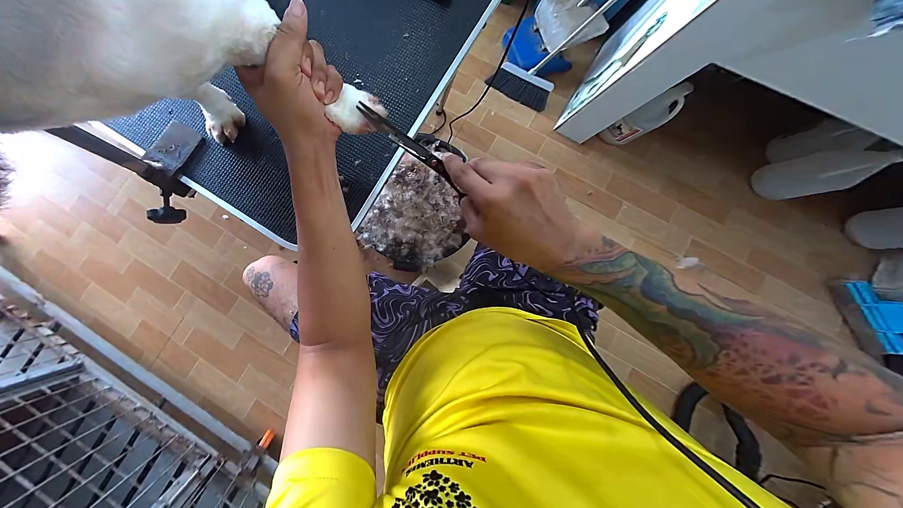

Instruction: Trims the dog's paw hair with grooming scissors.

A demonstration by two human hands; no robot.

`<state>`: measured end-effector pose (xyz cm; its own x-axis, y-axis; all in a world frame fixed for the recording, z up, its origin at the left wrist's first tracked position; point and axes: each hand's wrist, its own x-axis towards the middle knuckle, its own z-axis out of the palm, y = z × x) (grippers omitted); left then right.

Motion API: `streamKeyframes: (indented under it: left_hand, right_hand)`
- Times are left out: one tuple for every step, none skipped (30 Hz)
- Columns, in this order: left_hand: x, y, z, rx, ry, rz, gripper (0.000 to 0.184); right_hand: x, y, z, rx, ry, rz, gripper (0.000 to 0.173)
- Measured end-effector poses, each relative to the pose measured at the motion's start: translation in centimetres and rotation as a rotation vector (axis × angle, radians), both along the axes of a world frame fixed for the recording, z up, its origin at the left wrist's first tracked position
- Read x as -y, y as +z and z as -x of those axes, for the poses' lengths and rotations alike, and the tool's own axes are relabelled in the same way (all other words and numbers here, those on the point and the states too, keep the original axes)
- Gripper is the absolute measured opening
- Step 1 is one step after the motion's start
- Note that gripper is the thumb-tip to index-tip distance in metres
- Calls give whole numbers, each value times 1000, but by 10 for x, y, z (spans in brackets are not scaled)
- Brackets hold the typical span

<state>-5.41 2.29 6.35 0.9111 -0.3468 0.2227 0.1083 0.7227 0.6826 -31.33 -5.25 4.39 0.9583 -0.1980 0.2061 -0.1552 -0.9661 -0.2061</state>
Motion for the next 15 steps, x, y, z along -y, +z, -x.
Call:
streamKeyframes:
  left_hand:
    - [0,0,0,7,2,2,28]
    - [-1,0,-1,13,3,0,28]
    - [-1,0,-1,14,1,-4,28]
    - [-2,0,-1,13,-2,-4,29]
    - [-2,0,-1,11,-5,0,30]
    - [-2,-1,0,9,-12,4,31]
    - [-2,-2,0,12,-19,4,31]
    - [-3,-3,-1,15,-25,5,30]
    - [-3,-3,-1,15,-29,8,30]
    - [-3,-3,-1,16,-32,11,29]
    - [-3,-3,-1,19,-36,12,29]
    - [-3,-3,-1,23,-42,12,30]
    - [-3,-3,-1,28,-49,7,31]
    - [-4,-3,-1,32,-58,5,32]
    - [-4,-3,-1,33,-67,6,32]
  right_hand:
    - [1,1,0,4,10,-6,49]
    - [3,2,0,6,18,-4,49]
    - [4,3,0,5,26,1,50]
    - [5,4,0,1,32,2,51]
    - [6,5,0,-4,38,-5,51]
    - [7,6,0,-10,44,-16,49]
    - [8,6,0,-11,47,-28,48]
    - [9,6,1,-7,50,-35,48]
    - [10,6,1,-6,55,-40,48]
    - [11,6,2,-4,60,-43,49]
    - [13,5,2,-2,64,-48,52]
    - [14,5,3,1,68,-52,53]
    - [15,5,3,7,71,-53,52]
    - [15,5,4,6,70,-62,51]
    - [16,4,4,6,72,-71,50]
